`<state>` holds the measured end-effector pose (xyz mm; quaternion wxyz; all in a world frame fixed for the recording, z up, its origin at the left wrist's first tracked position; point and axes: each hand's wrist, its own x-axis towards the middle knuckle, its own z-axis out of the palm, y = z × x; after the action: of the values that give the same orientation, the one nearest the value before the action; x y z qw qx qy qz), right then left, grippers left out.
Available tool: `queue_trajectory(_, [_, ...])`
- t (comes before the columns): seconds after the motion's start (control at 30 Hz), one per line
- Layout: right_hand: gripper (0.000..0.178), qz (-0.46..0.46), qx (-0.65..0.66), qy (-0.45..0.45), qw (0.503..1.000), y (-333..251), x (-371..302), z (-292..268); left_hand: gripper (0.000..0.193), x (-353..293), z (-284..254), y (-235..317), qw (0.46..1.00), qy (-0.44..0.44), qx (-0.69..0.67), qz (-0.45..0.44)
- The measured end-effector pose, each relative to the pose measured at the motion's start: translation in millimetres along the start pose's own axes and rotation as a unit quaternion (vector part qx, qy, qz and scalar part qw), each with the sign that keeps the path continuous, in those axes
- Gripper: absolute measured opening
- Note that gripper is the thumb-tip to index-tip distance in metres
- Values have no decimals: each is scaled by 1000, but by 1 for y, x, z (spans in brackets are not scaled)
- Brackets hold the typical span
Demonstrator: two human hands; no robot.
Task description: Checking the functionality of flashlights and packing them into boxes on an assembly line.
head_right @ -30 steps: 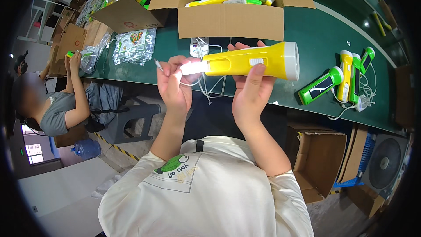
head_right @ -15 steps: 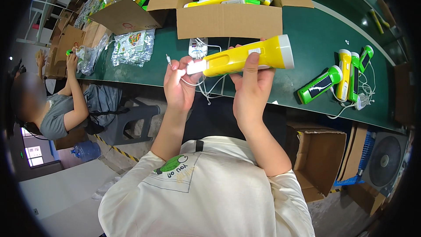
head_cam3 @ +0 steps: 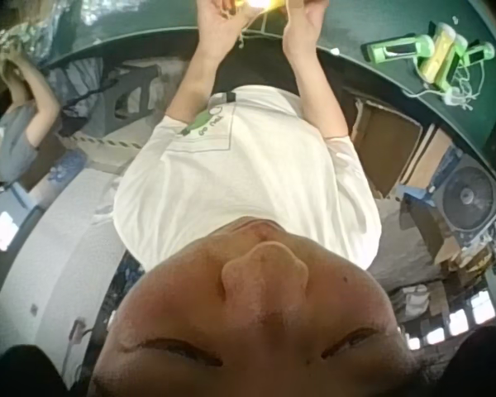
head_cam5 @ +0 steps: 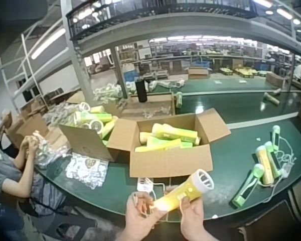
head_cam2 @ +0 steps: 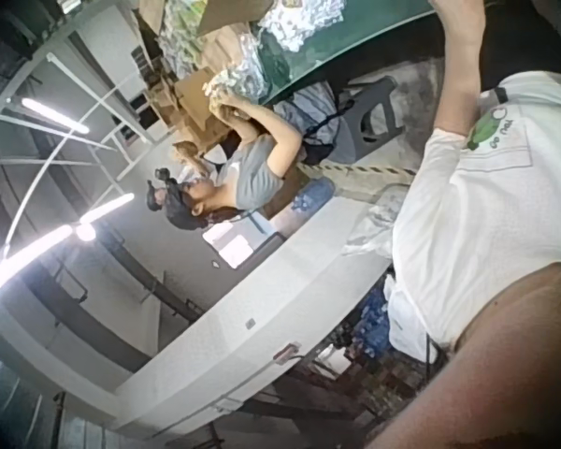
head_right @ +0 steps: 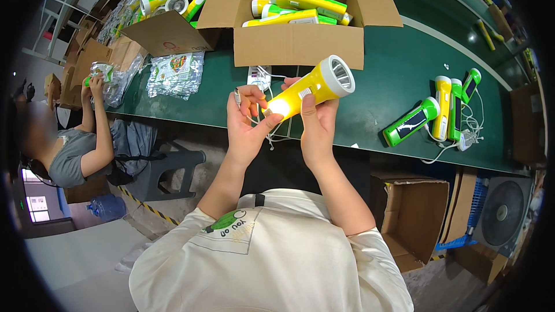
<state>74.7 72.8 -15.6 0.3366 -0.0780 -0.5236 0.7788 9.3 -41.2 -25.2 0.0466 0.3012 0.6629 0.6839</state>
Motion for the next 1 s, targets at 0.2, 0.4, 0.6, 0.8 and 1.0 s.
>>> queue_trajectory(0.2, [44,62,30,-37,997,1,-2,-2,71,3,-1,-1,985,8,172,7])
queue_trajectory(0.4, [51,140,73,-5,987,8,0,-4,60,0,12,1,986,-49,154,-46])
queue_trajectory(0.6, [54,260,211,-57,941,10,4,-22,25,13,-5,2,988,-107,-106,-42])
queue_trajectory(0.8, [60,297,175,-94,934,5,7,-21,26,24,-9,8,968,-208,-106,-87])
queue_trajectory(1.0, [66,277,23,-87,957,-2,3,-10,25,24,-18,6,974,-194,-69,-93])
